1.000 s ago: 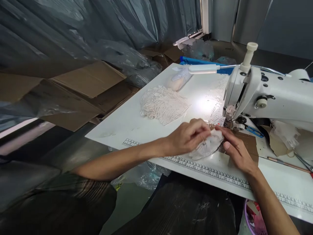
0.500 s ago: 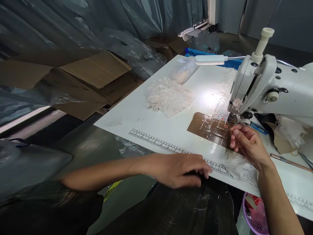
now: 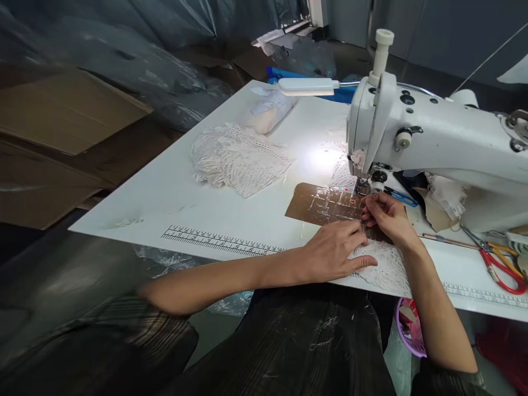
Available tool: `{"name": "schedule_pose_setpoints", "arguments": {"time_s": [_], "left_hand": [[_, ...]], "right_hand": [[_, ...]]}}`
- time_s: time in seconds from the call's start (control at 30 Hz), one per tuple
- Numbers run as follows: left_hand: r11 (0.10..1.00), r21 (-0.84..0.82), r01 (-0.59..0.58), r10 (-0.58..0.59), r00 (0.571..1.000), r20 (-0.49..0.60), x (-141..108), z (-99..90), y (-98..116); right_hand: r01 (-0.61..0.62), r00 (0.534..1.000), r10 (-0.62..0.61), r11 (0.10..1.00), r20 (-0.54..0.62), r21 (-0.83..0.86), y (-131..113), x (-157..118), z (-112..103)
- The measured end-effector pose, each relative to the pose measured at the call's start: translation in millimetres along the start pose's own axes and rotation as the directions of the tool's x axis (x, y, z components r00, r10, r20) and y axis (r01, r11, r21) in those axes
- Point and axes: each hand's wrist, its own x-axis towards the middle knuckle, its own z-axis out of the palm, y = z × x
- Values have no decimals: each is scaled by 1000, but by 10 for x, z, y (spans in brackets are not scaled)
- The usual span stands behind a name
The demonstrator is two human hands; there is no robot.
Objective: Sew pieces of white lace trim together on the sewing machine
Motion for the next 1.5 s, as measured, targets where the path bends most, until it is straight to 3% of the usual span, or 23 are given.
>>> {"name": "schedule_pose_setpoints", "arguments": {"time_s": [0.1, 0.17, 0.27, 0.37, 0.5, 0.6, 0.7, 0.87, 1.0, 1.07, 1.17, 1.27, 1.4, 1.5], "left_hand": [[991, 111, -77, 79, 997, -17, 75, 108, 6], [988, 88, -125, 133, 987, -92, 43, 42, -35], [980, -49, -192, 175, 954, -245, -43, -191, -87], [924, -328, -197, 93, 947, -307, -87, -424, -98], [783, -622, 3, -122, 981, -149, -82, -587, -98], [764, -641, 77, -99, 995, 0, -83, -646, -104], [812, -562, 157, -82, 984, 156, -106, -688, -123], [786, -568, 245, -65, 946, 319, -165, -725, -234], [753, -593, 285, -63, 929, 366, -238, -759, -282], [751, -584, 306, -96, 927, 362, -276, -766, -256], [729, -604, 323, -154, 937, 314, -305, -735, -200], [645, -696, 314, -174, 948, 267, -292, -668, -196], [582, -756, 300, -158, 954, 257, -257, -619, -317], [577, -749, 324, -50, 930, 364, -246, -668, -475]], "right_hand": [[-1, 1000, 1, 1000, 5, 10, 15, 1, -9], [-15, 999, 14, 999, 39, 30, 4, -16, -6], [-66, 977, 44, 993, 208, 99, -39, -65, 17], [-136, 905, 56, 977, 421, 162, -83, -118, 49], [-174, 895, 71, 965, 440, 198, -91, -151, 56], [-174, 868, 30, 953, 495, 247, -65, -147, 12], [-146, 800, 0, 970, 601, 194, -28, -140, -43], [-221, 667, 166, 975, 726, -20, 30, -144, -91], [-92, 712, 26, 994, 702, 57, 10, -154, -94], [-29, 703, -50, 995, 709, 99, 1, -156, -65], [-30, 689, -93, 987, 719, 156, 32, -156, 33], [-55, 723, -119, 972, 680, 229, 86, -161, 153], [-178, 723, 63, 979, 688, 98, 58, -188, 203], [-206, 719, 209, 975, 662, -84, -20, -200, 143]]}}
